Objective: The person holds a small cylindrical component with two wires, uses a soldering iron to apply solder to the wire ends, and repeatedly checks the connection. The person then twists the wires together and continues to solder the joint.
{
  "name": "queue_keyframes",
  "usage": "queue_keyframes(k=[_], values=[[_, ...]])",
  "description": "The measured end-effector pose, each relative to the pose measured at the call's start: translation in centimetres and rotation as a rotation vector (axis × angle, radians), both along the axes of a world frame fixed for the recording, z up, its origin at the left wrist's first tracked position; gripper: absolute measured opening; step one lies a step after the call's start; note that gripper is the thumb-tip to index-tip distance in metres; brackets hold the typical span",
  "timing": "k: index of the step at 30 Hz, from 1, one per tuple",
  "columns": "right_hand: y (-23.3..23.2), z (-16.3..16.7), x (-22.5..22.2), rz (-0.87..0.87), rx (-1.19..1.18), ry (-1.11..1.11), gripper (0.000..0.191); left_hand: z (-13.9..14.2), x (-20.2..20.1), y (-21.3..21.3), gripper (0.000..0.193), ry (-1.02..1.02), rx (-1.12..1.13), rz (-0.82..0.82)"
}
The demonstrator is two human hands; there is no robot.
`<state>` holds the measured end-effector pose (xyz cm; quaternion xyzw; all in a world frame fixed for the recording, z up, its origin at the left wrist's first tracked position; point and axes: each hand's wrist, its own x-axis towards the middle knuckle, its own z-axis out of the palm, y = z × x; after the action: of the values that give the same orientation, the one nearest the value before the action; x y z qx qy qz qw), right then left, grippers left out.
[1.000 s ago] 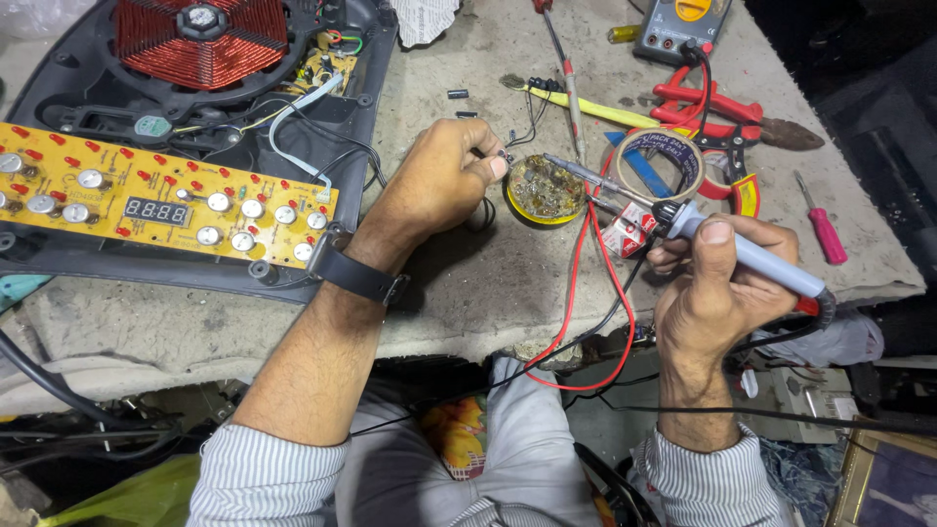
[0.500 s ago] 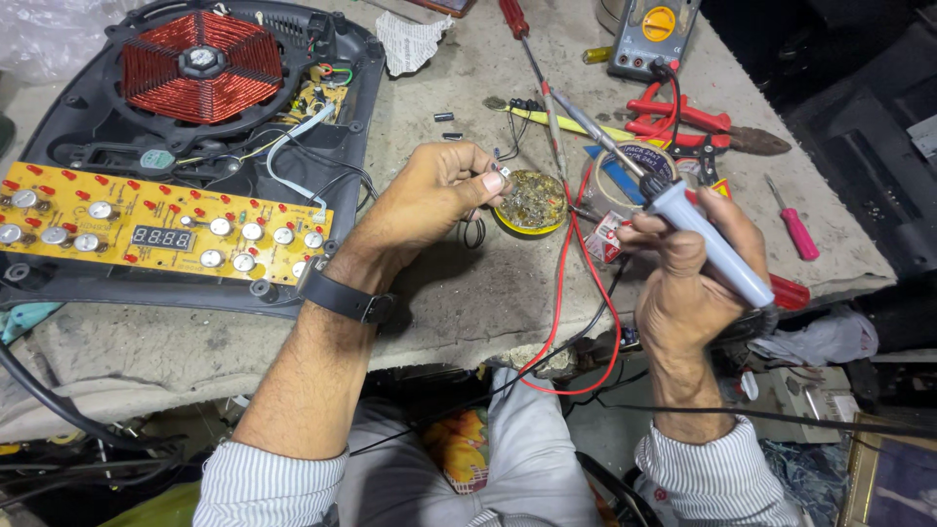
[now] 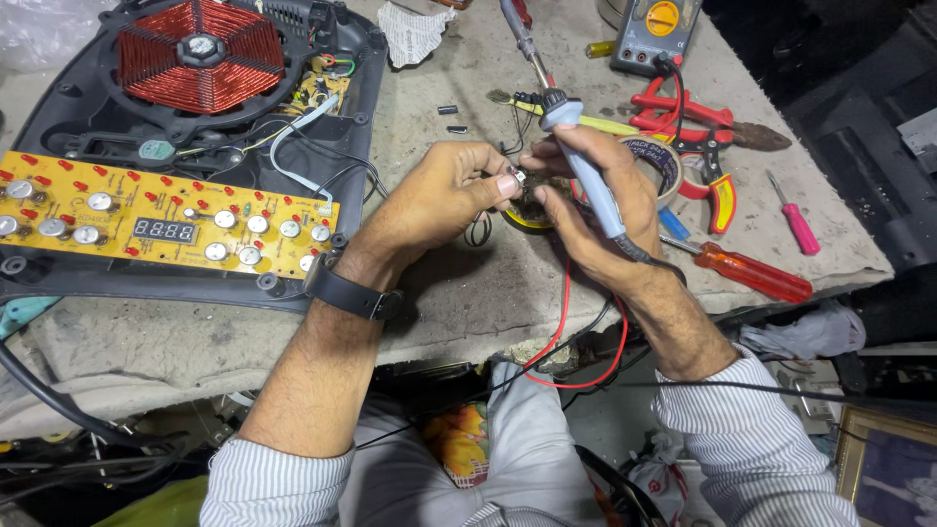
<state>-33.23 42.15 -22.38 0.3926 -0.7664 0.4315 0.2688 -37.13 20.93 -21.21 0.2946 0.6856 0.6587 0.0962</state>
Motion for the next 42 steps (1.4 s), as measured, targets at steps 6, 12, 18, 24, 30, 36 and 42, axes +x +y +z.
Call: queue_keyframes(k=[6,12,18,24,30,36,42], values=[[-0.2,-0.8,-0.7,0.054,-0.092,-0.058,0.057,-0.7,-0.2,0.1,0.022,0.008,-0.026,-0.004],[0.0,-1.1,-0.9,0.018,-0.087,-0.059,0.06,-1.3,-0.4,-0.1,0.024,-0.045,-0.081,0.018],[0.6,-1.7,-1.5,0.055,-0.18,-0.228,0.064,-1.7,-0.6,-0.1,0.024,-0.061,-0.045,-0.045],[1.2,-2.0,-2.0,0.167,-0.27,-0.262,0.062,-1.8,-0.6,-0.2,0.026,-0.055,-0.05,-0.064],[0.8,-1.7,-1.7,0.122,-0.268,-0.235,0.063,-1.5,-0.6,-0.2,0.025,-0.048,-0.03,-0.031],[0.9,-1.1,-0.2,0.01,-0.328,-0.116,0.052,-1.5,-0.5,-0.6,0.022,-0.093,-0.067,0.015],[6.5,-0.5,3.6,-0.142,-0.676,0.094,0.039,-1.1,-0.2,-0.2,0.018,-0.088,0.0,0.002]])
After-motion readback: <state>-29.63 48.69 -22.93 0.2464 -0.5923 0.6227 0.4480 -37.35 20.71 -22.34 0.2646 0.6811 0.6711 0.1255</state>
